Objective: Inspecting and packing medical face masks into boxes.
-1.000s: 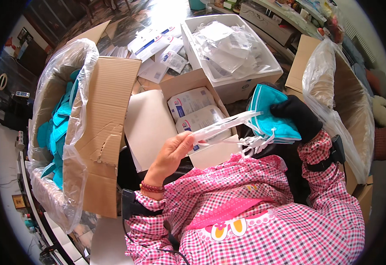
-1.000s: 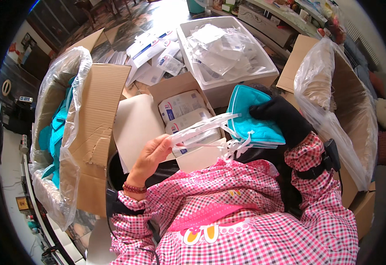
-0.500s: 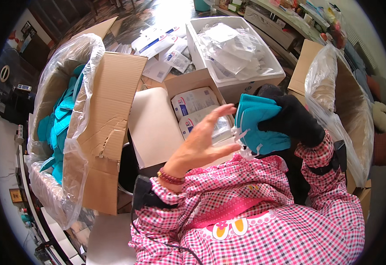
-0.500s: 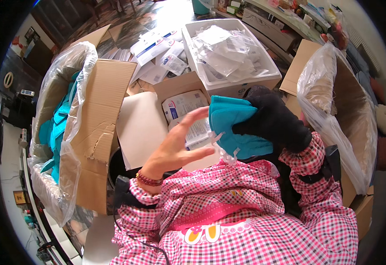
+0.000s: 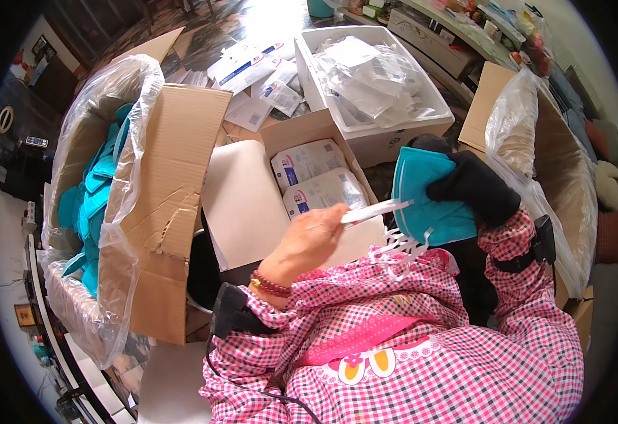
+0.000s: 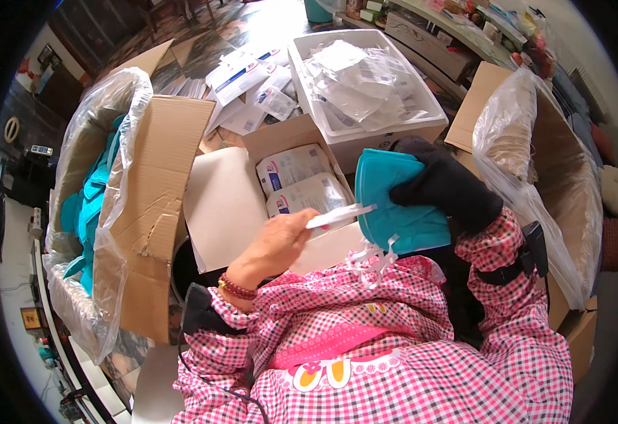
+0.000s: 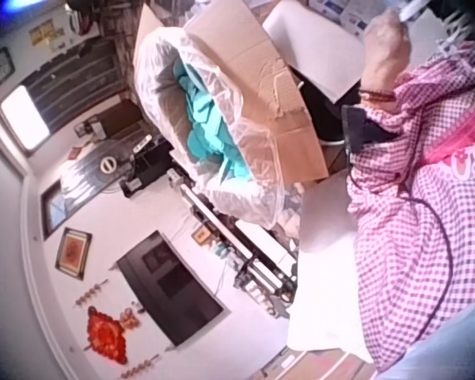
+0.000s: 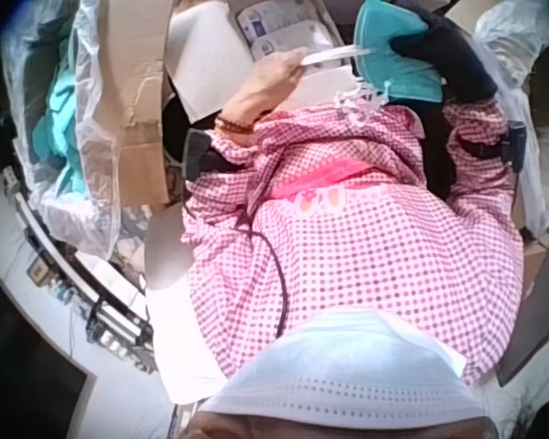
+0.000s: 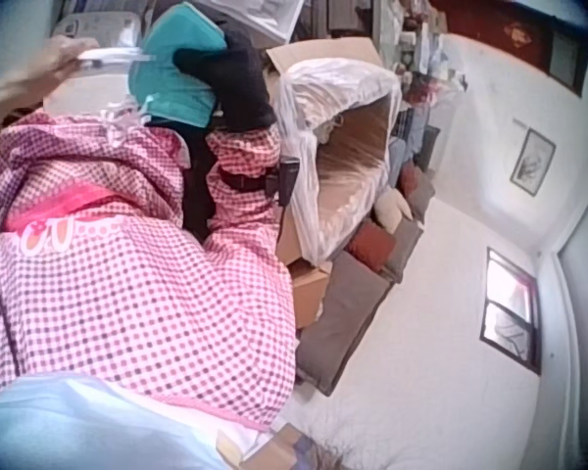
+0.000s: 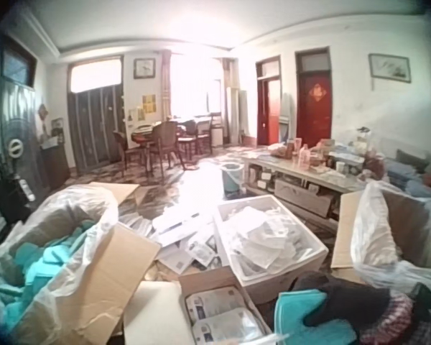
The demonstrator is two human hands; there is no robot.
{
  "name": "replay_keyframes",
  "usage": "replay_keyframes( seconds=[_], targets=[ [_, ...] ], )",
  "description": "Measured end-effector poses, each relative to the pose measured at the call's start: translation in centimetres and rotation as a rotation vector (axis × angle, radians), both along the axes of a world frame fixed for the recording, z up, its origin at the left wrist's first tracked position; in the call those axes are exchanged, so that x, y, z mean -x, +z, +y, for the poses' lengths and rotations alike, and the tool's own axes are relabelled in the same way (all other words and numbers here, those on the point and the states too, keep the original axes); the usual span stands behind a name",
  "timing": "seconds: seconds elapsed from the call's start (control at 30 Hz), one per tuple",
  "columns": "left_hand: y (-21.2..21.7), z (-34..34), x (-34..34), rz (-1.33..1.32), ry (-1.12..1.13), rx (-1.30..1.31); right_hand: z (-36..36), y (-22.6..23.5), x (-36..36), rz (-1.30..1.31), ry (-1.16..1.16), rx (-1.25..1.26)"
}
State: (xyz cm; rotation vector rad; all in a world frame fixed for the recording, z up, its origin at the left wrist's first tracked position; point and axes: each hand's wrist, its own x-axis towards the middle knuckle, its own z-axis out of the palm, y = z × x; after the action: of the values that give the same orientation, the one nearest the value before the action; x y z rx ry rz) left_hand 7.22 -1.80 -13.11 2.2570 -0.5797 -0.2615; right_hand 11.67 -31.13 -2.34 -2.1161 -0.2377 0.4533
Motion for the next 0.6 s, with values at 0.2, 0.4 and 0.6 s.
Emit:
replay_keyframes(
  seconds=[0.2,0.4,0.6],
  targets=[
    [0.6,1.9,-1.1,-0.106,0.067,-0.02,-1.3,-1.4,0.2,0.061,0.011,-0.338],
    [6.2,0.9,-1.2,0.324,0.059,0.383,-1.3,-3.2,0.9,0.251,-0.259,-0.857],
    [4.3,1.4,-2.0,-0.209,0.06,0.274,-2.0,-4.9,0.3,0.339,-0.258,-0.926]
  ],
)
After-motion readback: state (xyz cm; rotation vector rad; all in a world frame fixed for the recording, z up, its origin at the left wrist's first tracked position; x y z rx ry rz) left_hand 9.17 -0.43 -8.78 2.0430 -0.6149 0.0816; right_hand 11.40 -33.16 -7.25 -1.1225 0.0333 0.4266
